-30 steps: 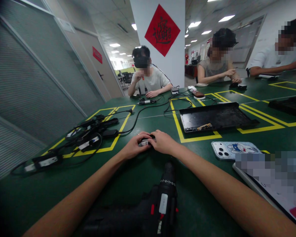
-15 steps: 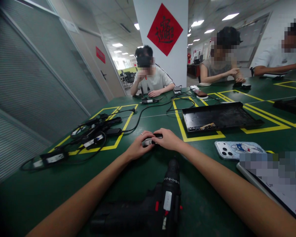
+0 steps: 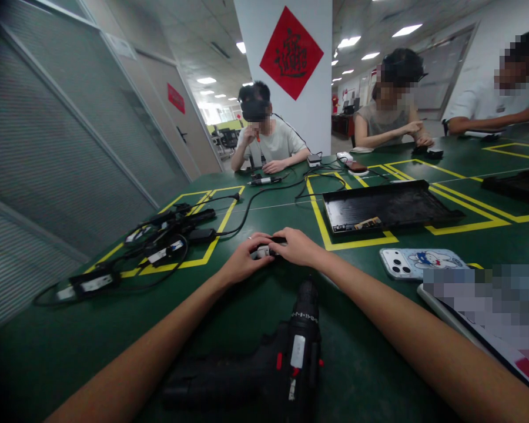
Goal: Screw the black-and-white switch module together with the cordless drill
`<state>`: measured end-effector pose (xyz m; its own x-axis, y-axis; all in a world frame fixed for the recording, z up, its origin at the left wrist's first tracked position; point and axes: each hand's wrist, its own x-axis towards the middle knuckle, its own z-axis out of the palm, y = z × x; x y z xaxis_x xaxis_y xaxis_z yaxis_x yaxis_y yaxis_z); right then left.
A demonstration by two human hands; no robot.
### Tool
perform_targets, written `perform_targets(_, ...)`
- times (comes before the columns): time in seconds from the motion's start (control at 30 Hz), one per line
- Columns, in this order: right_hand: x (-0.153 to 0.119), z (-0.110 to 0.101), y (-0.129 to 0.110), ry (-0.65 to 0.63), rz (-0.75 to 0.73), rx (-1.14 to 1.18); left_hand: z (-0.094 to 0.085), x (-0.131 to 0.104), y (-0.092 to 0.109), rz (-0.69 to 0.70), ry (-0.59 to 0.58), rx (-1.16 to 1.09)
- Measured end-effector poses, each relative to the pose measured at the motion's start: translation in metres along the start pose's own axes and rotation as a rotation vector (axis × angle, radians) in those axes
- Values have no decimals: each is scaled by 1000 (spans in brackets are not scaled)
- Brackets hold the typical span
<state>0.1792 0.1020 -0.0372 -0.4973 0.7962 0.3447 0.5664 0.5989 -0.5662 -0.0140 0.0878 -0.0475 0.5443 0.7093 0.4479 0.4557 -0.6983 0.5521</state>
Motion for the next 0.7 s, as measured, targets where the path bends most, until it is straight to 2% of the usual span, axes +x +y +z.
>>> perform_targets(0.13, 1, -1, -1, -4, 0, -3, 6, 3, -2, -10, 15, 6)
perform_targets(0.53, 1, -2, -2, -21, 28, 14, 8, 2, 1, -5, 38, 0)
perform_targets(0.7, 4, -3, 0, 45, 65, 31, -7, 4, 13, -71, 96, 40)
